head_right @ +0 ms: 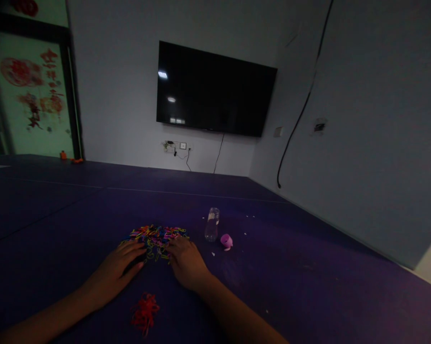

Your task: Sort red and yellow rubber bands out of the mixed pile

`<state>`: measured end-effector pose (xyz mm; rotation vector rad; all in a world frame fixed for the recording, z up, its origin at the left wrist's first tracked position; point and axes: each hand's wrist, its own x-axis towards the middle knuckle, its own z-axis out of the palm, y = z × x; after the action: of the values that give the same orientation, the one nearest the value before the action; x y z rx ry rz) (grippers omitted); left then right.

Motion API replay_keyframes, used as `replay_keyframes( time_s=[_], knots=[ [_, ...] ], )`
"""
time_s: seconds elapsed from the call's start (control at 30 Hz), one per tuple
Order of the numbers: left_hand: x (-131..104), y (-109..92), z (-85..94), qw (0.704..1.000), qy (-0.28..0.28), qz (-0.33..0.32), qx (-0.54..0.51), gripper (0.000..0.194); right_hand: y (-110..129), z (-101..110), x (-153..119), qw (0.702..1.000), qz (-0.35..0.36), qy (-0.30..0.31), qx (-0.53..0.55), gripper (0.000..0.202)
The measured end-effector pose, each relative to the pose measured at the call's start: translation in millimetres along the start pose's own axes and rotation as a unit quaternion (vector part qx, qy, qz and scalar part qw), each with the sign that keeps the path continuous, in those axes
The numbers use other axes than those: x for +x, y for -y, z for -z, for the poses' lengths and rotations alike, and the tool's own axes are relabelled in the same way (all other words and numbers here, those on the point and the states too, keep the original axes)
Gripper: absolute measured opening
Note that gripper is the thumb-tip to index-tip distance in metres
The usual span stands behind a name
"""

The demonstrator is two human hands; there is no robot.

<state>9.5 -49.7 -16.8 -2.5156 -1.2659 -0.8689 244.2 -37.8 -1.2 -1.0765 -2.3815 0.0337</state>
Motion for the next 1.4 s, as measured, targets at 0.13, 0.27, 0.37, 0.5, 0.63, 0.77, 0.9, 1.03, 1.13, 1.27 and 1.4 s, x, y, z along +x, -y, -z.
replay_keyframes(
  time_s=[0.13, 0.27, 0.37, 0.5, 0.63, 0.77, 0.9, 1.03, 1.13, 1.27, 1.4],
  knots=[
    [-0.8, 0.7, -0.6, 1.000, -0.007, -0.004, -0.008, 0.027, 1.7, 0.1, -0.8, 0.999, -0.012, 0.031, -0.009, 0.041],
    [-0.2, 0.0, 0.5, 1.000, 0.006, 0.006, -0.018, 0.028, 0.6, 0.2, -0.2, 0.998, -0.003, 0.061, -0.018, 0.043],
    [0.9, -1.0, 1.2, 0.999, 0.035, 0.020, -0.017, 0.029, 0.5, 2.9, 0.6, 0.996, 0.021, 0.089, -0.023, 0.044],
    [1.4, -2.3, 0.4, 0.997, 0.070, 0.010, -0.015, 0.035, 2.4, 8.2, 0.9, 0.991, 0.064, 0.116, -0.027, 0.044],
    [1.8, -4.7, 1.5, 0.993, 0.110, -0.029, -0.024, 0.042, 5.1, 11.7, 0.5, 0.987, 0.103, 0.122, -0.022, 0.045],
    [2.3, -6.0, 4.0, 0.991, 0.129, -0.030, -0.031, 0.042, 5.6, 11.5, 0.4, 0.987, 0.111, 0.114, -0.007, 0.042],
    [2.7, -5.3, 4.4, 0.991, 0.129, -0.013, -0.032, 0.040, 4.9, 10.2, 0.6, 0.991, 0.098, 0.089, 0.008, 0.037],
    [3.5, -5.8, 5.1, 0.992, 0.125, -0.003, -0.028, 0.037, 6.8, 11.2, 0.9, 0.994, 0.086, 0.066, 0.018, 0.033],
    [3.0, -6.6, 6.1, 0.992, 0.124, 0.001, -0.027, 0.036, 7.8, 11.1, 0.5, 0.995, 0.077, 0.058, 0.017, 0.034],
    [1.5, -6.8, 6.0, 0.993, 0.111, -0.026, -0.037, 0.039, 6.4, 8.5, -0.6, 0.995, 0.067, 0.072, 0.006, 0.039],
    [1.5, -5.6, 4.2, 0.990, 0.123, -0.045, -0.046, 0.042, 6.4, 7.6, -1.0, 0.994, 0.060, 0.091, -0.001, 0.045]
  ],
)
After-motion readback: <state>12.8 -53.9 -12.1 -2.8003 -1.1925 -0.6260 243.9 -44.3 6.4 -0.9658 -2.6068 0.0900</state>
